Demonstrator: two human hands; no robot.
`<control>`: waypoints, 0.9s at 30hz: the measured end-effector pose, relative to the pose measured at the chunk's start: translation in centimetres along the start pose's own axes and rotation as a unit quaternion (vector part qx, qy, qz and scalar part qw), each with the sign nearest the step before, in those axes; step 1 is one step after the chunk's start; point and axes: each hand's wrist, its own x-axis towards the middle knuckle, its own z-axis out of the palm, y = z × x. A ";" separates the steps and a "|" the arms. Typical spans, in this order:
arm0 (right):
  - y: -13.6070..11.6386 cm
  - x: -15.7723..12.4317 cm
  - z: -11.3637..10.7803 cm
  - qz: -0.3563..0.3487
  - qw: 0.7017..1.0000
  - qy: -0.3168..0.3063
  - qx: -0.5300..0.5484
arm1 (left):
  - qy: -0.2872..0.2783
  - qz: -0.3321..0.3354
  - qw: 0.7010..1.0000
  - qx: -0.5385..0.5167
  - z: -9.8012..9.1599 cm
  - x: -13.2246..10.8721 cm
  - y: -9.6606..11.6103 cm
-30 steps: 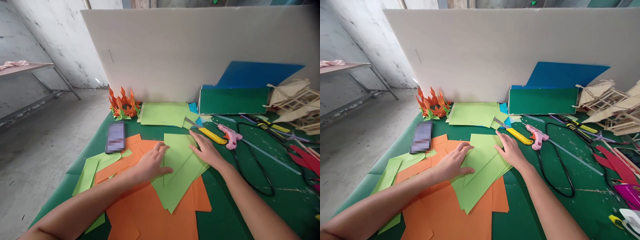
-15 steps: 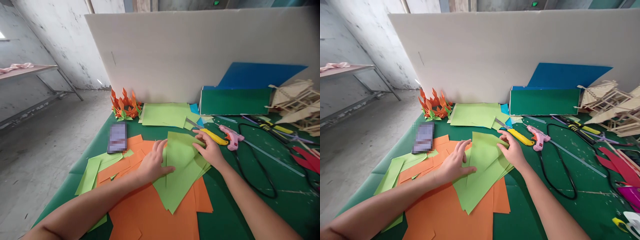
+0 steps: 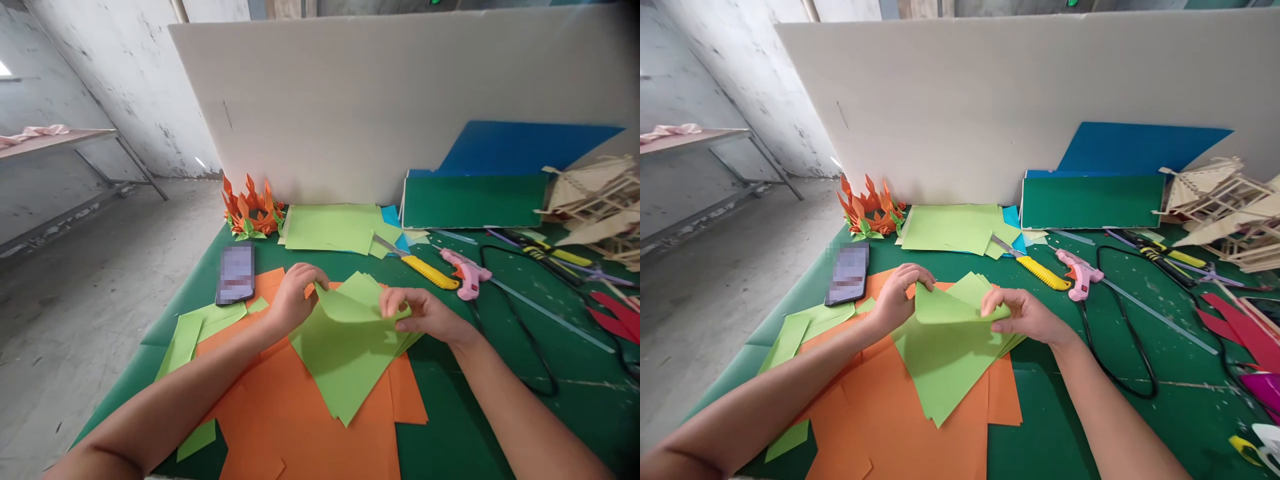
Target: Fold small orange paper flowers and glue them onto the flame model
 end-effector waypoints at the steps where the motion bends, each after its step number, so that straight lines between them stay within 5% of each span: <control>1: -0.2 0.0 0.0 0.006 0.999 -0.042 -0.015 | 0.001 0.021 0.999 0.028 -0.2 0.1 -0.1; 11: -0.3 0.4 0.0 0.081 0.980 -0.123 -0.131 | -0.126 0.080 0.982 0.118 -0.4 0.0 -1.5; 21: -0.7 0.6 0.4 0.103 0.976 -0.101 -0.160 | -0.218 0.039 0.968 0.115 -0.9 0.4 -1.2; 27: -1.0 0.4 0.5 0.126 0.973 -0.088 -0.173 | -0.264 0.090 0.959 0.041 0.1 -0.4 0.0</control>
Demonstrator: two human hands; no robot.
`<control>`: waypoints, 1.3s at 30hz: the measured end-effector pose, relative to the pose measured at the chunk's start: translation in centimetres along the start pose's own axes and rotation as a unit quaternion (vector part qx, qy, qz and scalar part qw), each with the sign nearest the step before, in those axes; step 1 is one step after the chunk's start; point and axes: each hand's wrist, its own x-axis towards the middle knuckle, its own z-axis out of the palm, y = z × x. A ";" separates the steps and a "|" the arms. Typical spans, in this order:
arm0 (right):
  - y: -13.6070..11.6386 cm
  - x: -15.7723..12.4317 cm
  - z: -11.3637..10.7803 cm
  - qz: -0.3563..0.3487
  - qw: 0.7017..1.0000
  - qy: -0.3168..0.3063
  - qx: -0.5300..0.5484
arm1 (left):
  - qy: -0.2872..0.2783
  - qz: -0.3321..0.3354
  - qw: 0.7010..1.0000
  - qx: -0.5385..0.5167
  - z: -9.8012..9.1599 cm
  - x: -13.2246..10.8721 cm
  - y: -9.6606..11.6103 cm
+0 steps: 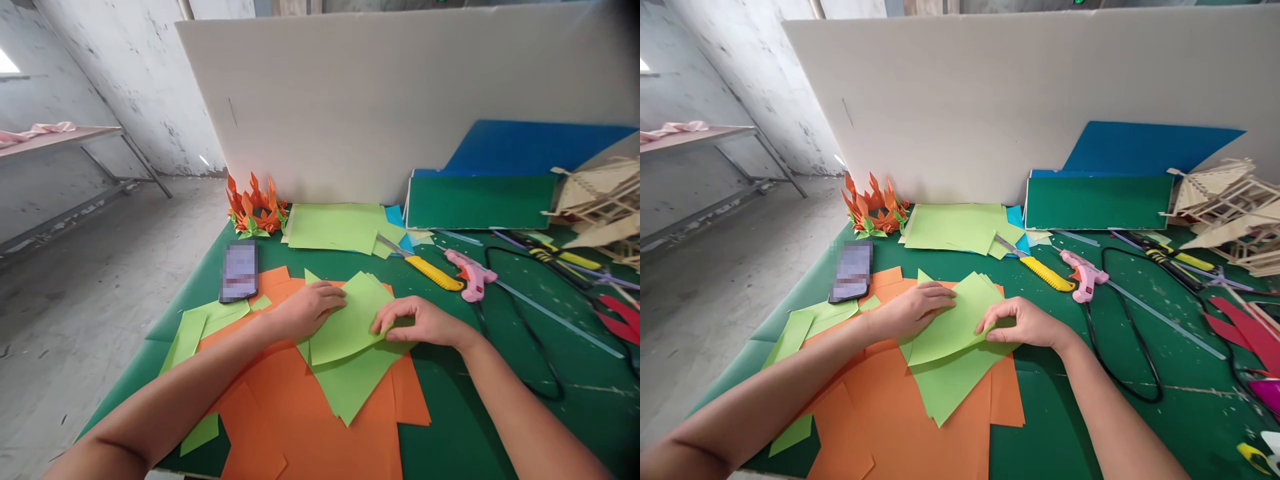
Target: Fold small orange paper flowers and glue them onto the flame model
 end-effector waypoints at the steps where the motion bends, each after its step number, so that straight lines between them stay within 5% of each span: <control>1: 0.0 0.0 0.0 0.001 1.000 -0.002 0.000 | -0.010 -0.004 1.000 0.012 0.1 0.0 0.3; 8: 0.1 0.3 0.7 0.008 0.997 0.066 -0.044 | -0.044 -0.029 0.996 0.077 0.9 -0.3 1.5; 14: 0.6 0.9 1.5 0.036 0.971 0.175 -0.161 | -0.019 -0.021 0.994 -0.102 -0.4 0.2 0.0; 19: 0.9 1.3 1.8 0.034 0.942 0.220 -0.251 | -0.035 -0.168 0.912 -0.374 -1.6 0.7 -2.2; 22: 0.9 1.4 2.0 0.037 0.934 0.224 -0.274 | -0.040 -0.192 0.887 -0.417 -2.0 0.8 -2.6; 28: 0.8 1.6 2.4 0.046 0.921 0.231 -0.310 | -0.060 -0.129 0.956 -0.258 -1.8 0.7 -2.2; 39: 1.0 1.7 2.6 0.045 0.924 0.237 -0.296 | -0.076 -0.036 0.985 -0.150 -0.6 0.2 -2.4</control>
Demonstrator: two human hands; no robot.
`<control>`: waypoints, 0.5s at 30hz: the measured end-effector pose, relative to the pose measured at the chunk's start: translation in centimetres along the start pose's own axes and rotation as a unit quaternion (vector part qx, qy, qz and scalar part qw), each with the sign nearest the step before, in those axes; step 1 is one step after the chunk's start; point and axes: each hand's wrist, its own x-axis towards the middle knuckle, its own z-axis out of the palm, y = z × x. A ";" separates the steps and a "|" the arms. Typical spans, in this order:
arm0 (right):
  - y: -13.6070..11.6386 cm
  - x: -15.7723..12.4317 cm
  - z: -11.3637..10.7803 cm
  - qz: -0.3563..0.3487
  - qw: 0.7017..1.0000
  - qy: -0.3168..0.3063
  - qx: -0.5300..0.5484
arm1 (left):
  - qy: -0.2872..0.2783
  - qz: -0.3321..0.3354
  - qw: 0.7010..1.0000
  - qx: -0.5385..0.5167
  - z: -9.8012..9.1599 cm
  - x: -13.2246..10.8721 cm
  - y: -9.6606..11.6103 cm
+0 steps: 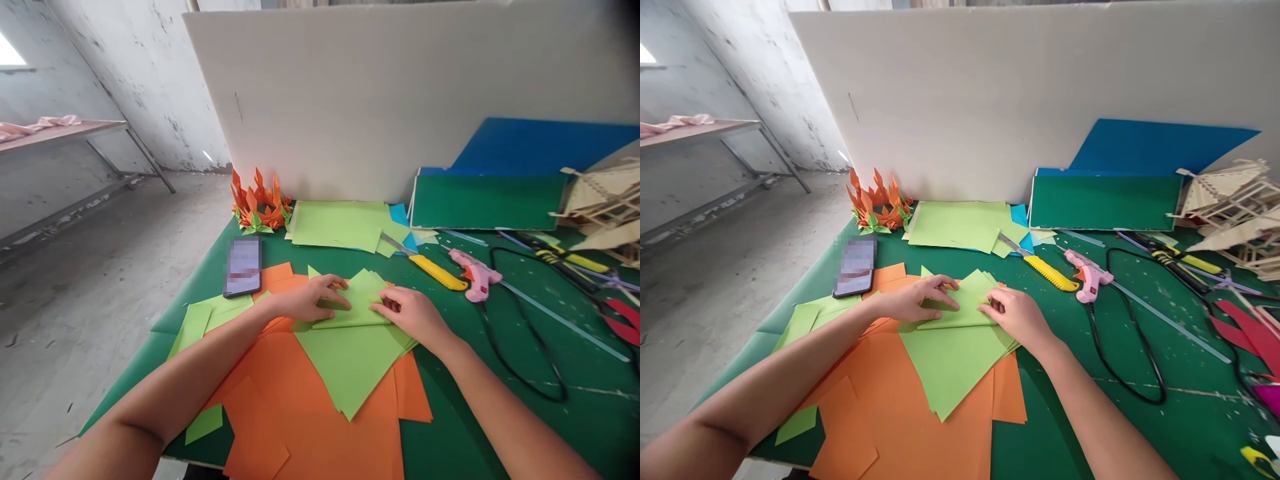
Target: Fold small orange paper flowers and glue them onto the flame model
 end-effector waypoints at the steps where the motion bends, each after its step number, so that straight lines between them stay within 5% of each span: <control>1: -0.1 0.0 0.0 0.001 1.000 0.000 0.000 | 0.000 0.001 1.000 -0.002 0.0 0.0 0.0; 15: 0.2 0.1 0.3 -0.018 0.999 0.005 -0.027 | 0.039 -0.027 0.998 0.048 0.7 0.2 1.4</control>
